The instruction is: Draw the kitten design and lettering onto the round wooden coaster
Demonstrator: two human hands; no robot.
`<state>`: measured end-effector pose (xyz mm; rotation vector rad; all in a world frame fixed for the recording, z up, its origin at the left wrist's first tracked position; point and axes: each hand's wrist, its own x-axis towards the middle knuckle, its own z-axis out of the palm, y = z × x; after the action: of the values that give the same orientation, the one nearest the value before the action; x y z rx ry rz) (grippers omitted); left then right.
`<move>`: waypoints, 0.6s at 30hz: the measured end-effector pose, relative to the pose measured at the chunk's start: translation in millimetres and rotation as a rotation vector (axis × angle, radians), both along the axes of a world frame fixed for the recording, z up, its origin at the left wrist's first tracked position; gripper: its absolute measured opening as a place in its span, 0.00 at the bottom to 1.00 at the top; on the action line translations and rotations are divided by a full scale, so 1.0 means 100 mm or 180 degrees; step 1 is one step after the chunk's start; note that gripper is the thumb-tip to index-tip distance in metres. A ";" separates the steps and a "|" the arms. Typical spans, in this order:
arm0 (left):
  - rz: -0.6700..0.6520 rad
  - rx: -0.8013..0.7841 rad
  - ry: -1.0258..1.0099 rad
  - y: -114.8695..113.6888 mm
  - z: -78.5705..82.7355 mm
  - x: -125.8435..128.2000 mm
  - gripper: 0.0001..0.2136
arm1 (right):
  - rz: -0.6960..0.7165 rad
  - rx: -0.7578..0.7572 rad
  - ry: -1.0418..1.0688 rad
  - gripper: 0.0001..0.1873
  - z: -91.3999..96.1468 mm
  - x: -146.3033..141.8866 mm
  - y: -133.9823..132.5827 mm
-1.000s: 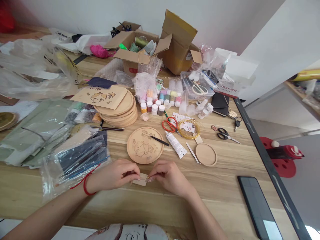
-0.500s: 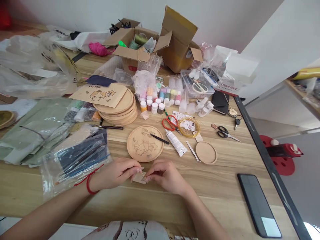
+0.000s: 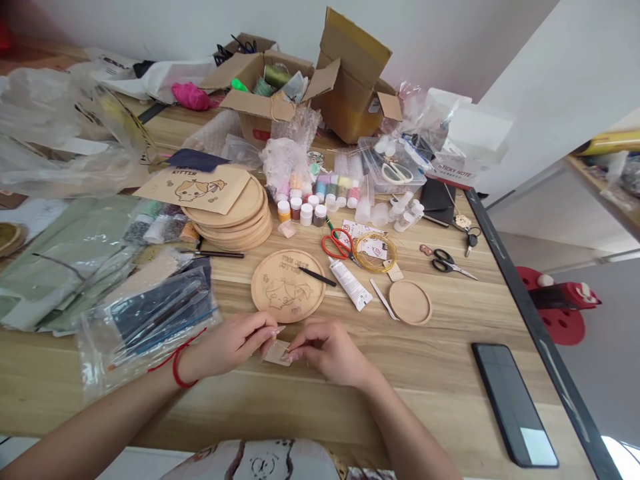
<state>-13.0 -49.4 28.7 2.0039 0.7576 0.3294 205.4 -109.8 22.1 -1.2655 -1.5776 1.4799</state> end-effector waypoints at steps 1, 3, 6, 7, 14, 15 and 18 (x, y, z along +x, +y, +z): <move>-0.0002 0.0001 -0.0006 0.00 0.00 0.00 0.15 | 0.0012 0.0007 -0.0001 0.09 0.00 0.00 0.00; -0.0002 -0.0001 -0.0011 -0.01 0.00 0.00 0.14 | 0.0032 -0.0023 0.0031 0.09 0.00 0.00 0.00; 0.0005 0.0022 -0.0024 -0.01 0.02 0.00 0.14 | -0.0009 -0.0098 0.0125 0.08 0.00 0.00 0.00; 0.0002 0.0026 -0.0038 -0.01 0.02 0.00 0.14 | -0.0028 -0.0108 0.0140 0.08 0.00 0.00 0.00; -0.0008 -0.0075 -0.0197 -0.01 0.02 0.00 0.14 | -0.0009 0.0019 0.0121 0.08 0.02 0.00 0.00; -0.0002 -0.0081 -0.0203 -0.02 0.02 0.00 0.14 | -0.0016 0.0029 0.0115 0.08 0.03 0.00 0.00; 0.0026 -0.0121 -0.0227 -0.02 0.01 0.00 0.15 | -0.0046 0.0025 0.0157 0.08 0.03 0.00 0.00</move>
<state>-13.5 -51.7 29.7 1.9435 0.7223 0.3864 205.2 -110.3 25.3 -1.2241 -1.5378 1.4834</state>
